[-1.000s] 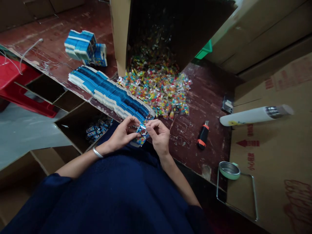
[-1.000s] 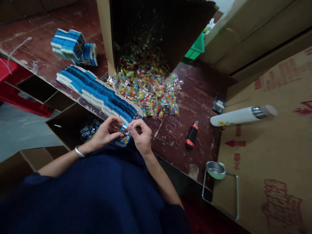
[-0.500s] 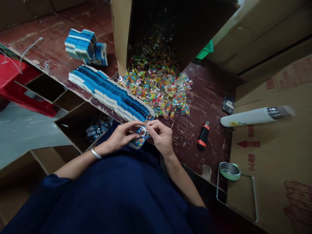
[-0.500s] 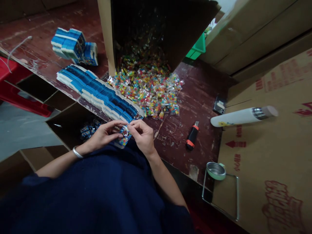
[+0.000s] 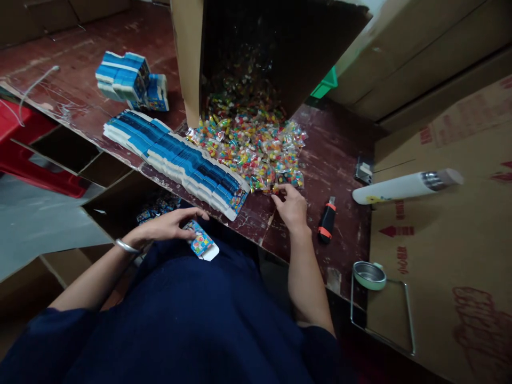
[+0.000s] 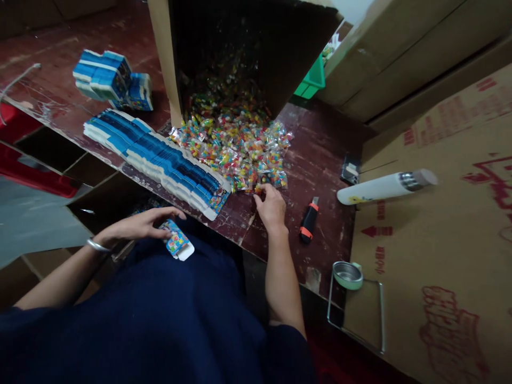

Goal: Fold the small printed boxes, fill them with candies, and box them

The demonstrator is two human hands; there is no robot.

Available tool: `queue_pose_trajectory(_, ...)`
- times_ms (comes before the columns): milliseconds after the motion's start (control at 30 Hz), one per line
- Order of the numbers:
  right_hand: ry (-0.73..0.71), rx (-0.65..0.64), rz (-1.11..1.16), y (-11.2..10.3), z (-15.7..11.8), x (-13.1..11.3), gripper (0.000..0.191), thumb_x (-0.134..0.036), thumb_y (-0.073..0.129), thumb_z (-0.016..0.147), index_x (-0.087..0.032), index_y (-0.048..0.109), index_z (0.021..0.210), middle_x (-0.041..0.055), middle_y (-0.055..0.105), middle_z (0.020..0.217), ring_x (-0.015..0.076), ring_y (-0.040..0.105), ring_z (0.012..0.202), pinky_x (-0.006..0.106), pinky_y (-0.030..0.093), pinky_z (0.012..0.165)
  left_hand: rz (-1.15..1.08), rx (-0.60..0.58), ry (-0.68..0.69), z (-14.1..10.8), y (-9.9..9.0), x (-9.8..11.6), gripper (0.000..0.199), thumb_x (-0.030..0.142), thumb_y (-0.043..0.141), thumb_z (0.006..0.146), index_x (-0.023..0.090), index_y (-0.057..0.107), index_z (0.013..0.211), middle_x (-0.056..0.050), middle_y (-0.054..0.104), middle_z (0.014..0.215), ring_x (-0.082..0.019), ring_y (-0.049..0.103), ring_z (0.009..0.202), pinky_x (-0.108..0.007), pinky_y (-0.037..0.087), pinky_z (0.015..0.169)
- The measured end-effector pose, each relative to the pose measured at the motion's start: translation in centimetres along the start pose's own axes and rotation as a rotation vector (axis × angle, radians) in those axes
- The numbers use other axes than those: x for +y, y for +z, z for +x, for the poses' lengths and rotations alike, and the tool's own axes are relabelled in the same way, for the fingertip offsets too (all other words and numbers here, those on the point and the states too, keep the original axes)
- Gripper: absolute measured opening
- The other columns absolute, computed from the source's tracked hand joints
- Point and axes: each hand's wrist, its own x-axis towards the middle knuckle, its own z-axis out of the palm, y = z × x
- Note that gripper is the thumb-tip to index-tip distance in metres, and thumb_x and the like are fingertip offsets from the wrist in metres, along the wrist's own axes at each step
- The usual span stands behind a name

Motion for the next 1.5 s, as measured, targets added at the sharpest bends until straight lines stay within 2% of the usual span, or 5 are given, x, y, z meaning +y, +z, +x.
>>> queue_pose_trajectory(233,-0.149,0.048,-0.125,-0.1,0.1,1.2,0.021,-0.027,0.063,0.090,-0.022,0.073,0.108,0.0110,0.077,0.111,0.0297,0.069,0.102,0.042,0.055,0.088,0.199,-0.302,-0.081,-0.7,-1.3,1.4,0.029,0.033,0.068,0.089,0.016,0.070,0.112,-0.006,0.076,0.102,-0.022,0.070,0.091,-0.028,0.052,0.080)
queue_pose_trajectory(433,-0.011,0.372,0.260,-1.1,-1.1,-1.2,0.025,-0.037,0.062,0.094,-0.019,0.074,0.107,0.0108,0.079,0.105,0.0251,0.075,0.090,0.040,0.060,0.085,0.041,0.148,0.100,1.7,0.8,1.9,0.040,0.041,0.064,0.094,0.015,0.064,0.125,-0.009,0.075,0.110,-0.021,0.069,0.092,-0.032,0.054,0.083)
queue_pose_trajectory(733,-0.194,0.016,0.608,-5.3,-5.8,-11.8,0.011,-0.034,0.074,0.092,-0.024,0.076,0.096,0.0032,0.078,0.093,0.0180,0.074,0.079,0.032,0.062,0.074,0.101,0.323,0.252,4.6,3.9,2.7,0.029,0.030,0.067,0.092,0.016,0.071,0.117,-0.010,0.077,0.116,-0.023,0.071,0.103,-0.035,0.054,0.092)
queue_pose_trajectory(1200,-0.439,-0.029,0.485,-4.7,-5.1,-12.3,0.016,-0.035,0.066,0.097,-0.027,0.080,0.099,0.0088,0.070,0.117,0.0251,0.067,0.108,0.042,0.058,0.091,-0.232,0.358,0.323,4.8,5.5,2.5,0.037,0.027,0.072,0.089,0.017,0.063,0.124,-0.007,0.072,0.103,-0.019,0.072,0.091,-0.033,0.060,0.085)
queue_pose_trajectory(1500,-0.149,-0.078,0.840,-1.2,-7.9,-12.1,0.019,-0.040,0.071,0.093,-0.025,0.072,0.105,0.0050,0.075,0.108,0.0218,0.074,0.096,0.035,0.063,0.085,-0.367,0.380,0.376,4.8,6.3,3.0,0.042,0.025,0.076,0.086,0.021,0.058,0.124,-0.003,0.062,0.105,-0.012,0.068,0.082,-0.025,0.060,0.076)
